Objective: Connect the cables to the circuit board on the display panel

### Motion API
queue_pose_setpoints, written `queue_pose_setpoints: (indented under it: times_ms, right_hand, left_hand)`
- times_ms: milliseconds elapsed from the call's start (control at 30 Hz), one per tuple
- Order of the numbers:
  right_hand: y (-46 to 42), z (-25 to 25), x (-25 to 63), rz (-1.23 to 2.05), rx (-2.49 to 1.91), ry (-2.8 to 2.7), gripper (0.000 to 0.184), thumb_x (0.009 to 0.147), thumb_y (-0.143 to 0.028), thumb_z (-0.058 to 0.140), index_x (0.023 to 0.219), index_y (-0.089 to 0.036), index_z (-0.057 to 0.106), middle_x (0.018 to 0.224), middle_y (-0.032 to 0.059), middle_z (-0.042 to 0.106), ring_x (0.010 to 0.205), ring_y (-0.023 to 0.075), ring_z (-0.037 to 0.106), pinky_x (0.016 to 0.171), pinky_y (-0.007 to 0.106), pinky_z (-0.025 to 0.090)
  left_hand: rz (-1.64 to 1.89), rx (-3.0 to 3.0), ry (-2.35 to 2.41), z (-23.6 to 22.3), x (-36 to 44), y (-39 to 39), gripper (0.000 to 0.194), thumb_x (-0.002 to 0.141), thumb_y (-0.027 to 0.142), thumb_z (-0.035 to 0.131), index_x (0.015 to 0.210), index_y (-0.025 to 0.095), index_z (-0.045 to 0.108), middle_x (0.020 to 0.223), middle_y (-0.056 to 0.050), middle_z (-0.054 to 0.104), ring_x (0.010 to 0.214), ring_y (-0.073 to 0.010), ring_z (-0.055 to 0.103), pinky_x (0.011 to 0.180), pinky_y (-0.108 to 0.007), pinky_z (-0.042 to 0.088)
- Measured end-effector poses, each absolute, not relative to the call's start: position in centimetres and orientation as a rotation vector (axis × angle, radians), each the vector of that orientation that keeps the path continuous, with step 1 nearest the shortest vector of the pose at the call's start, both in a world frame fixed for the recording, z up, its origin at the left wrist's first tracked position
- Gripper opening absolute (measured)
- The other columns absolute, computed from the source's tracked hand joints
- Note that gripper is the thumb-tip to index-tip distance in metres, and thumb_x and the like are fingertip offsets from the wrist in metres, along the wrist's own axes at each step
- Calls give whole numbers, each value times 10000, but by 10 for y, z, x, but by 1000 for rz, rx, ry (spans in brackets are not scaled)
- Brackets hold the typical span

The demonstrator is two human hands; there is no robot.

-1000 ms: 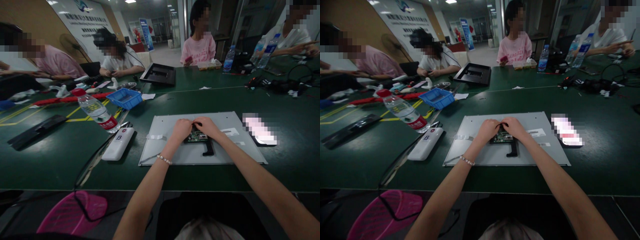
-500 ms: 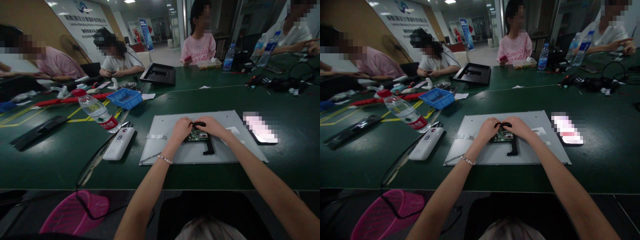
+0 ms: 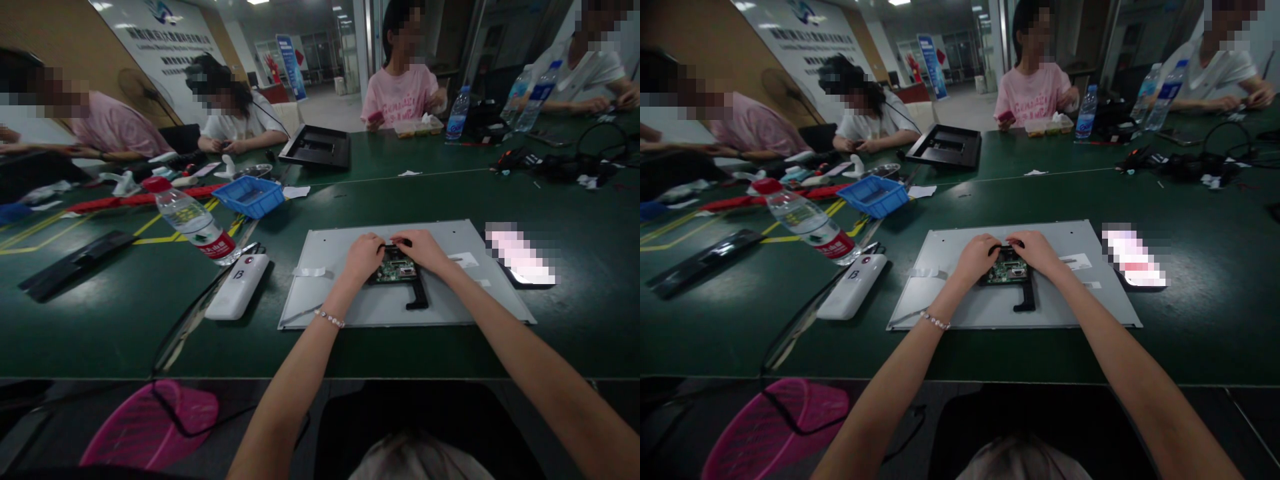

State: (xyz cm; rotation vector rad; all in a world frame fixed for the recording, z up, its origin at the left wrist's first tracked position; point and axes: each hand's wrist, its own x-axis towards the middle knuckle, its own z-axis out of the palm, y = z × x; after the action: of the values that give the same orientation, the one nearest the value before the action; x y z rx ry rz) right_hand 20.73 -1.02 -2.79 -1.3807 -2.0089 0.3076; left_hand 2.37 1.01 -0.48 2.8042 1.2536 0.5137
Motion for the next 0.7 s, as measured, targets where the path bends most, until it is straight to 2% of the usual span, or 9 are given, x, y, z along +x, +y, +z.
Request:
queue_pose_setpoints:
  times_ms: [267, 433, 600, 700]
  right_hand:
    - [-8, -22, 210, 95, -1414, -1898, 292, 824, -104, 480, 1033, -178, 669, 1034, 67, 692, 967, 209, 619, 892, 346, 453]
    - [-5, -22, 221, 13, -1504, -1806, 328, 792, -65, 436, 988, -183, 670, 1009, 75, 668, 960, 220, 598, 879, 366, 452]
    - [0, -30, 229, -16, -1561, -1755, 290, 758, -75, 462, 910, -156, 696, 1201, 113, 583, 1044, 232, 568, 914, 375, 443]
    - [2, -34, 230, 42, -1604, -1834, 256, 765, -90, 485, 865, -164, 709, 1146, 100, 624, 1029, 226, 577, 921, 375, 440]
  left_hand:
    - [514, 2799, 1257, -7, 24, 11, 211, 870, 157, 480, 987, 170, 656, 957, -66, 638, 937, -193, 574, 864, -305, 455]
    - [510, 2793, 1261, -7, 24, 11, 211, 870, 155, 477, 975, 169, 660, 958, -64, 639, 933, -193, 575, 865, -308, 455]
    - [499, 2791, 1264, -5, 24, 9, 212, 877, 171, 469, 972, 167, 658, 962, -71, 633, 924, -192, 573, 859, -308, 457]
    - [497, 2799, 1261, -3, 24, 9, 212, 879, 168, 463, 962, 161, 659, 957, -77, 632, 919, -195, 574, 858, -313, 457]
